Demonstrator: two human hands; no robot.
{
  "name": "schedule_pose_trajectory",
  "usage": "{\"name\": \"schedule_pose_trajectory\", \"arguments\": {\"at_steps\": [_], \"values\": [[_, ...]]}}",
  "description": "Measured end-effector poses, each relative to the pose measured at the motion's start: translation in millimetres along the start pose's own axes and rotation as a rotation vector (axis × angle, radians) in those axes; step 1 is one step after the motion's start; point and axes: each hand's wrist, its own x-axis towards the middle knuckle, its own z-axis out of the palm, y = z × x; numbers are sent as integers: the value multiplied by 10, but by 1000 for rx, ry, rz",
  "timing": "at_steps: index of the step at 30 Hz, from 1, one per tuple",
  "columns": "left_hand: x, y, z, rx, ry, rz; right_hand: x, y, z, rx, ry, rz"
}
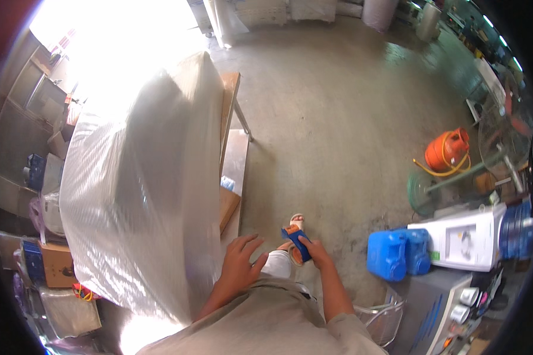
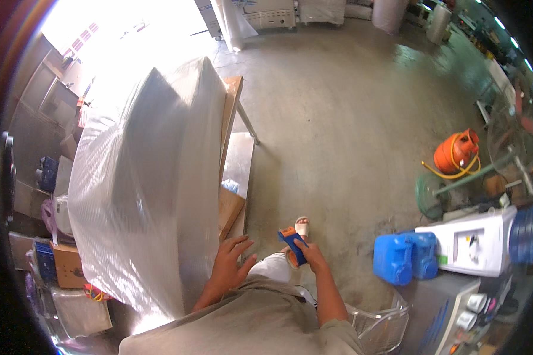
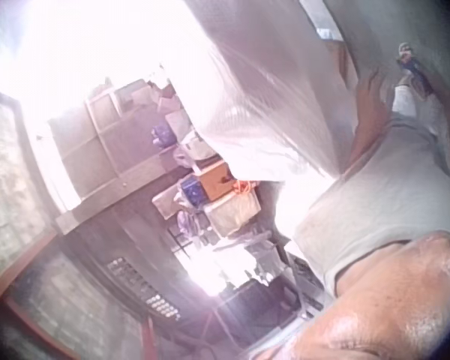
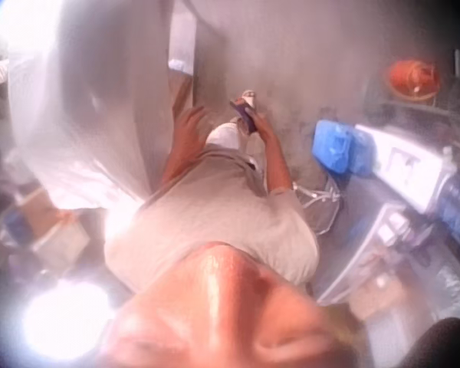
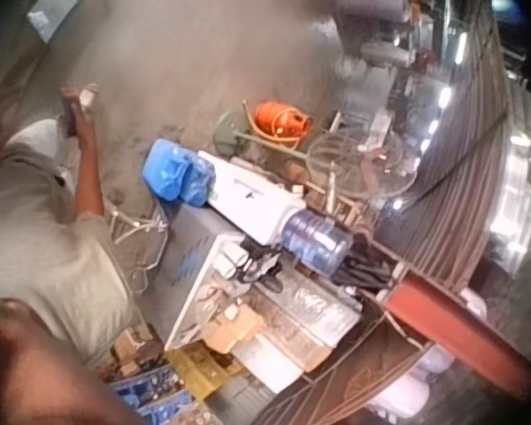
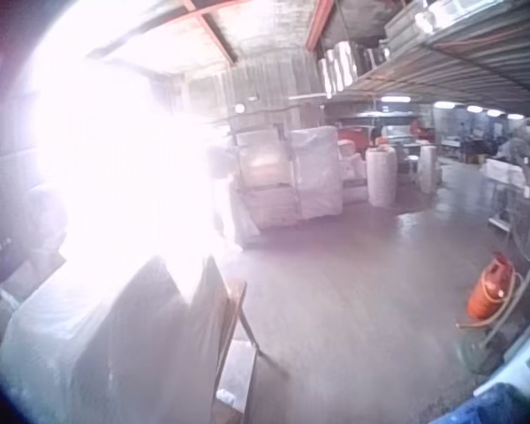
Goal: The person wraps a large rectangular object with bubble wrap and secures it with packing tape. They fold the bubble wrap over the object, smooth it down, and apply tape to seal the edges.
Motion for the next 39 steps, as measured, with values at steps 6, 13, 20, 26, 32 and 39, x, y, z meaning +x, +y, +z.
{"name": "schedule_pose_trajectory", "arguments": {"at_steps": [6,13,20,26,32,39], "values": [[2150,-990,240,102,-49,-64,929,-1155,-636,26,136,20],[4301,-1230,-225,73,126,-126,1989,-2944,-1223,114,126,-257],[5437,-2034,335,-160,25,-469,3775,-4894,-1156,-120,-150,-240],[6183,-2638,378,-1028,771,-1116,5096,-6819,-273,-823,-426,-616],[6422,-3243,459,-1411,1356,-918,6147,-7933,1239,-1283,-992,-1100],[6928,-2974,330,-1265,1557,-1043,6710,-8446,2995,-1471,-1438,-721]]}}
